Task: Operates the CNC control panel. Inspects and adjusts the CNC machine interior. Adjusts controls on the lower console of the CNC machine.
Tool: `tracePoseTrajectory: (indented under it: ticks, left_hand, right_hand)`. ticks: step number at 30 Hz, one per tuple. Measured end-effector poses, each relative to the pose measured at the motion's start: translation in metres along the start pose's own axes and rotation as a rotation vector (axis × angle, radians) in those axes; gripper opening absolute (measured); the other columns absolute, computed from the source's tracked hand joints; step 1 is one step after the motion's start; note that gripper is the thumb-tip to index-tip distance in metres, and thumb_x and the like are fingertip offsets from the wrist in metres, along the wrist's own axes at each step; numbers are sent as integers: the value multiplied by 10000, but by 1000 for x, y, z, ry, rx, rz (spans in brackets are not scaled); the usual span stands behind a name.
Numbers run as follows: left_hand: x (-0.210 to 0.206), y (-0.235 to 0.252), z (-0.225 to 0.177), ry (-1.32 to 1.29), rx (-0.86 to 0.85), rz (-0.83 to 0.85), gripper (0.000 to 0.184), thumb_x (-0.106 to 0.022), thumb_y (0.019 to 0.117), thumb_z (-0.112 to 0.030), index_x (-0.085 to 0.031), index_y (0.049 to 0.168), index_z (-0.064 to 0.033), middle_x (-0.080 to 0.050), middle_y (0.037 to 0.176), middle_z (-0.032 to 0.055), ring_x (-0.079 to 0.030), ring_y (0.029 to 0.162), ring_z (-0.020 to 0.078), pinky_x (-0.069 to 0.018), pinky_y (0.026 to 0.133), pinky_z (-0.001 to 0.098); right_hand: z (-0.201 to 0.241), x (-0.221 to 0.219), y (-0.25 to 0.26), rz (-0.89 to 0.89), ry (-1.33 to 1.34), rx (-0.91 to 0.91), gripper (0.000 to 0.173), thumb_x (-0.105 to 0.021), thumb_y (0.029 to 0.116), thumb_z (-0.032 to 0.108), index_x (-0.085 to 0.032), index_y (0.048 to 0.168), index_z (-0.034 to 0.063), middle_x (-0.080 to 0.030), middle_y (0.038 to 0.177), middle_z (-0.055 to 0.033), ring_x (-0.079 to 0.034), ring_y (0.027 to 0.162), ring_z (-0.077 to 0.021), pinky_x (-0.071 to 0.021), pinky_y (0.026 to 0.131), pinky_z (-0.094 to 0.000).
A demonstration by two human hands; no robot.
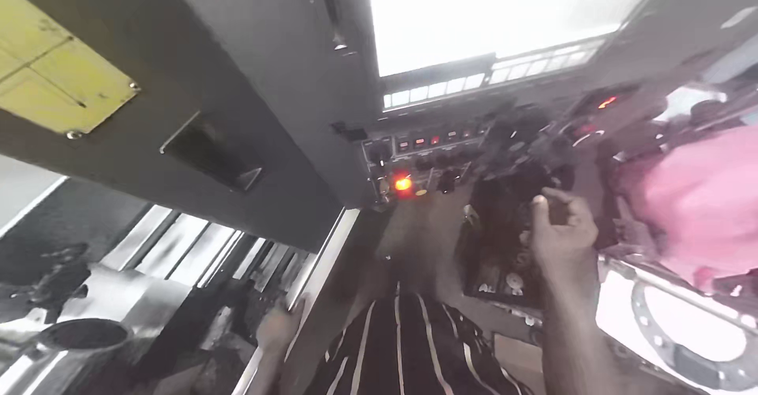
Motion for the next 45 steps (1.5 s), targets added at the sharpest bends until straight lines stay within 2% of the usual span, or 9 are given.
tracePoseTrajectory:
  ticks: [4, 7, 24, 28, 30, 33, 38, 42, 45]
  left_hand:
    - [-3, -2, -1, -27, -13, -33, 706, -543, 909, -732, -644, 1335, -177, -738, 1107, 188, -706, 1044, 410, -536, 867, 670]
    - [-2, -5, -1, -54, -29, -52, 717, -566, 917, -704, -606, 1399, -175, -728, 1149, 197, -697, 1068, 418, -525, 881, 677]
    - [-2, -5, 1, -43, -2, -76, 695, -554, 896, -740, -696, 1218, -140, -742, 1050, 196, -716, 990, 413, -545, 816, 664]
    - [-2, -4, -3, -4, 2, -59, 704, -534, 906, -740, -690, 1236, -138, -743, 1070, 192, -717, 1006, 407, -549, 826, 652]
    - [-2, -5, -1, -12, -4, -51, 705, -536, 907, -740, -694, 1222, -129, -741, 1074, 193, -714, 1015, 407, -547, 836, 654]
    - [-1, -4, 0, -31, 14, -31, 709, -556, 892, -742, -690, 1231, -133, -739, 1074, 188, -709, 1026, 406, -547, 849, 654]
    - [-2, -3, 0, -7, 26, -40, 748, -527, 889, -770, -680, 1265, -141, -740, 1090, 186, -713, 1035, 395, -554, 857, 640]
    - [-3, -4, -1, -10, 26, -42, 746, -522, 891, -775, -681, 1267, -150, -741, 1097, 182, -715, 1034, 391, -553, 852, 644]
    - [-4, -4, 0, 43, 21, -60, 748, -500, 892, -785, -697, 1237, -151, -746, 1072, 179, -720, 1021, 385, -558, 842, 628]
  right_hand:
    - [-16, 24, 32, -25, -272, 85, 579, -689, 950, 356, -546, 1406, 30, -576, 1390, -198, -563, 1298, -270, -471, 1096, -440]
    - [-21, 22, 49, 54, -425, 104, 735, -646, 928, 550, -492, 1492, 105, -468, 1540, -153, -432, 1441, -301, -366, 1185, -508]
    - [-31, 9, 55, 121, -548, 187, 762, -631, 878, 651, -533, 1476, 189, -447, 1559, -127, -405, 1452, -331, -376, 1161, -547]
    - [22, 13, 43, -154, -425, 393, 446, -663, 942, 425, -704, 1177, 49, -681, 1172, -208, -647, 1127, -348, -514, 970, -502]
    - [63, 3, 43, -53, -296, 389, 367, -572, 1029, 340, -698, 1132, 11, -723, 992, -184, -712, 872, -275, -583, 778, -461]
    - [99, -20, 55, 129, -163, 274, 359, -519, 1065, 353, -703, 1051, 46, -691, 802, -108, -654, 656, -197, -544, 608, -441]
    - [122, -41, 66, 3, -311, 214, 477, -541, 1028, 463, -598, 739, 87, -542, 595, -76, -539, 542, -246, -401, 528, -490]
    - [119, -42, 69, 22, -419, 166, 529, -491, 1037, 498, -641, 773, 65, -601, 636, -145, -601, 593, -340, -413, 538, -560]
    - [115, -48, 71, 71, -275, 117, 498, -482, 1067, 406, -604, 713, 77, -542, 599, -65, -525, 538, -206, -405, 532, -444]
Point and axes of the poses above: each hand's wrist, its own y-axis towards the middle knuckle, its own x-axis out of the back of the hand, z = x × y, the point moved 4 cm from there along y, towards the middle knuckle
